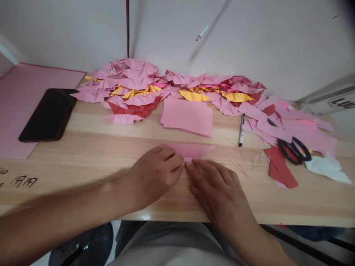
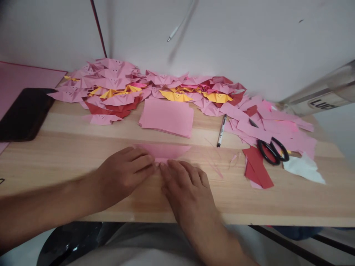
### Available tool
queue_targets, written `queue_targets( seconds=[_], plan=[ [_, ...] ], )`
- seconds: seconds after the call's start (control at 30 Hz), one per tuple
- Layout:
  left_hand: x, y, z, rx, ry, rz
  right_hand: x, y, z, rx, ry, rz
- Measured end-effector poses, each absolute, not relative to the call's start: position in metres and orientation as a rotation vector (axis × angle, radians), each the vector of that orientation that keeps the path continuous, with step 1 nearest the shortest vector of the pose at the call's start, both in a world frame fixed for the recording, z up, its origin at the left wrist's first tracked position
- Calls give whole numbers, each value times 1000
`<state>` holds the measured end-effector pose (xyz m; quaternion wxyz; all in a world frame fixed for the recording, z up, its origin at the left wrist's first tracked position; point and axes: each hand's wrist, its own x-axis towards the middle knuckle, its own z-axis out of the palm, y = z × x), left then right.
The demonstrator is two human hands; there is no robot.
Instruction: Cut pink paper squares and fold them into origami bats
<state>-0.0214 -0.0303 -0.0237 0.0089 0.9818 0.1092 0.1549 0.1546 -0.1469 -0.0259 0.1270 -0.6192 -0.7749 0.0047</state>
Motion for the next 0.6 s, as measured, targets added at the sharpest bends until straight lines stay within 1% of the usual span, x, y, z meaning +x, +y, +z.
queue_targets(
  seconds=[0.4, 0.6],
  plan=[
    [-21, -28, -21, 3046, 335, 427, 160, -147, -25, -1836, -2285, 9],
    [-21, -28, -21, 3039, 339, 413, 156, -142, -25, -1824, -2320, -75]
  ],
)
